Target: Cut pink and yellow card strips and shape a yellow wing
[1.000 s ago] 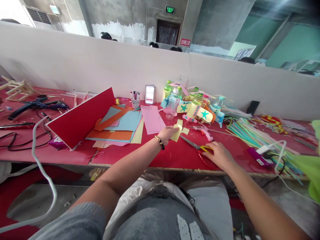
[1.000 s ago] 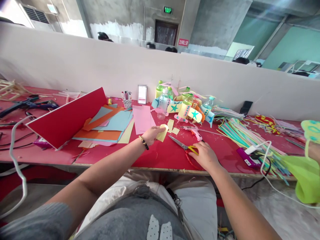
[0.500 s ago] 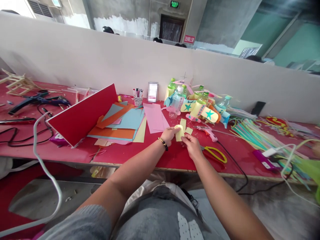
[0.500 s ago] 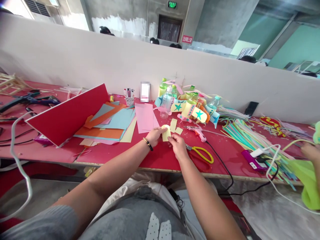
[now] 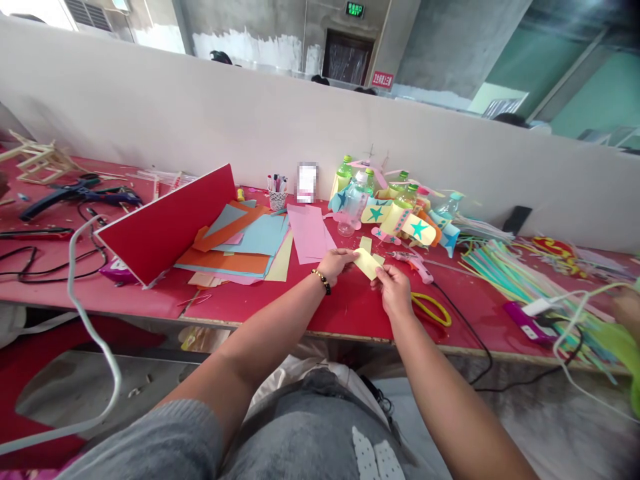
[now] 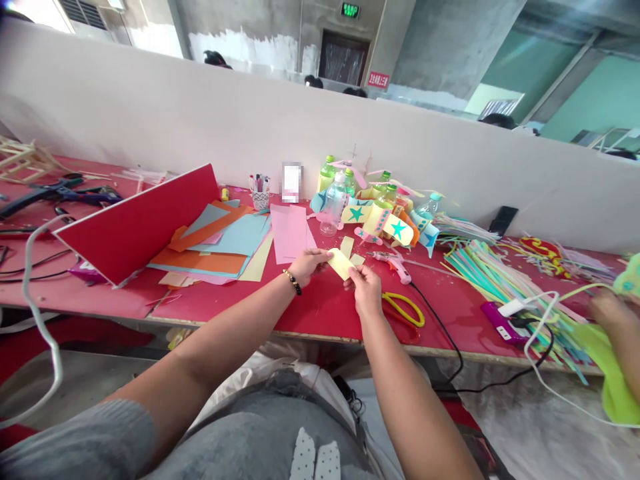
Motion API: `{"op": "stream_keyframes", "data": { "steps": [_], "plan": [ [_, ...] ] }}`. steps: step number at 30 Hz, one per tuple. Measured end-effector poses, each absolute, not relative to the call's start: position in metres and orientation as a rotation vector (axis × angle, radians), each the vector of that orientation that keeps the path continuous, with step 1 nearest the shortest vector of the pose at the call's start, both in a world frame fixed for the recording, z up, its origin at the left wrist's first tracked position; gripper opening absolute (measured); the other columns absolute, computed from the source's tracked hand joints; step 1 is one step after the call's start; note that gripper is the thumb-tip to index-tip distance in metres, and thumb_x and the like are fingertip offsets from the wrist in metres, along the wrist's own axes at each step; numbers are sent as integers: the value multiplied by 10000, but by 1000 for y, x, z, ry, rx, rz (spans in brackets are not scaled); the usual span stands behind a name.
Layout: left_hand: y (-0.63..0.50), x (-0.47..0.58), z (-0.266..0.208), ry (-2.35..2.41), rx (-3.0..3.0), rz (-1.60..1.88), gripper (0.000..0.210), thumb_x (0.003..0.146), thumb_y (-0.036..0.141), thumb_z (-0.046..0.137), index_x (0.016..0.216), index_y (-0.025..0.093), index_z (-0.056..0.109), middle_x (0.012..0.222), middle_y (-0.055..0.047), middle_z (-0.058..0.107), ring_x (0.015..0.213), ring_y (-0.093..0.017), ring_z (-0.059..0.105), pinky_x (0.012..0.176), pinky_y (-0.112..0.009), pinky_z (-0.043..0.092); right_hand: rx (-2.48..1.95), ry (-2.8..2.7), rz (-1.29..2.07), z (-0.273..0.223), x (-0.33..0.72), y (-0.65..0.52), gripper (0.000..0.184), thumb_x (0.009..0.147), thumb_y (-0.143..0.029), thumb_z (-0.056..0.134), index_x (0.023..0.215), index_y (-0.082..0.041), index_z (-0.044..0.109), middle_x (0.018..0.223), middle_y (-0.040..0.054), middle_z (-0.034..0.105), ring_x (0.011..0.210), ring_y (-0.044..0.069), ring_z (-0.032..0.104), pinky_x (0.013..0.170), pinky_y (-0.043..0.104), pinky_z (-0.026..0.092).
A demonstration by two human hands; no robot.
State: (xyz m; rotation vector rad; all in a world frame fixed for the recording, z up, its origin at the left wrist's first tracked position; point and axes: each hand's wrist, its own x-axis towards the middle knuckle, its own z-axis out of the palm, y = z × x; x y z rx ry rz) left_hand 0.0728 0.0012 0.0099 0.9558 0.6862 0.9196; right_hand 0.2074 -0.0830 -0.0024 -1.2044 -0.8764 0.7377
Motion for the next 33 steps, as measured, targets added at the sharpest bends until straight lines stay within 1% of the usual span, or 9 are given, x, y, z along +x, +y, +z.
{"op": "stream_keyframes", "data": {
  "steps": [6, 11, 13, 15, 17, 20, 25, 28, 33],
  "plan": [
    [3, 70, 13, 699, 926, 952, 236, 640, 318, 764, 718, 130, 645, 608, 9, 569, 512, -52, 480, 479, -165, 363, -1213, -876, 711, -4, 210, -83, 222, 679, -370, 708, 706, -172, 613, 439, -39, 562, 384, 101, 495, 378, 207, 384],
    [5, 64, 19, 704, 910, 976, 383, 723, 514, 665, 785, 137, 652, 711, -30, 603, 543, -51, 501, 479, -154, 374, -1223, -875, 675, -7, 212, -83, 211, 696, -364, 698, 719, -172, 613, 428, -47, 555, 379, 93, 487, 377, 196, 378],
    [3, 63, 20, 693, 960, 927, 412, 720, 549, 651, 811, 148, 656, 734, -25, 605, 548, -58, 518, 481, -166, 392, -1229, -875, 660, -8, 213, -82, 205, 695, -358, 700, 724, -175, 613, 430, -52, 553, 385, 95, 494, 380, 196, 388],
    [1, 65, 19, 677, 1026, 877, 361, 681, 491, 709, 800, 155, 652, 711, -6, 594, 542, -62, 522, 476, -172, 394, -1234, -886, 654, -9, 213, -82, 200, 695, -352, 703, 724, -175, 614, 439, -51, 558, 393, 98, 504, 385, 197, 399],
    [-1, 67, 18, 668, 1068, 859, 277, 629, 363, 771, 734, 143, 639, 639, 12, 571, 514, -59, 503, 457, -169, 369, -1236, -901, 659, -10, 213, -82, 200, 697, -351, 703, 727, -172, 619, 449, -47, 566, 398, 101, 513, 390, 201, 408],
    [-2, 70, 15, 676, 1080, 870, 185, 620, 223, 758, 637, 126, 602, 536, 26, 536, 464, -50, 461, 439, -168, 332, -1227, -914, 687, -11, 213, -81, 209, 696, -356, 702, 755, -171, 624, 477, -40, 586, 402, 108, 526, 397, 212, 422],
    [0, 71, 14, 699, 1056, 880, 106, 656, 143, 682, 627, 128, 581, 494, 27, 533, 421, -48, 449, 425, -169, 317, -1175, -909, 766, -9, 212, -81, 253, 652, -316, 725, 843, -178, 632, 546, -39, 614, 420, 117, 551, 393, 223, 435],
    [1, 71, 14, 715, 1032, 866, 85, 646, 111, 660, 648, 138, 579, 501, 23, 554, 402, -54, 461, 414, -169, 322, -1139, -863, 775, -8, 213, -81, 254, 624, -284, 733, 834, -185, 631, 543, -47, 603, 423, 115, 552, 384, 219, 420],
    [1, 70, 15, 723, 999, 841, 86, 636, 104, 647, 684, 146, 589, 480, 21, 564, 380, -63, 473, 404, -163, 332, -1094, -793, 788, -7, 215, -80, 237, 600, -246, 732, 812, -185, 649, 521, -46, 601, 419, 114, 545, 392, 225, 405]
  ]
}}
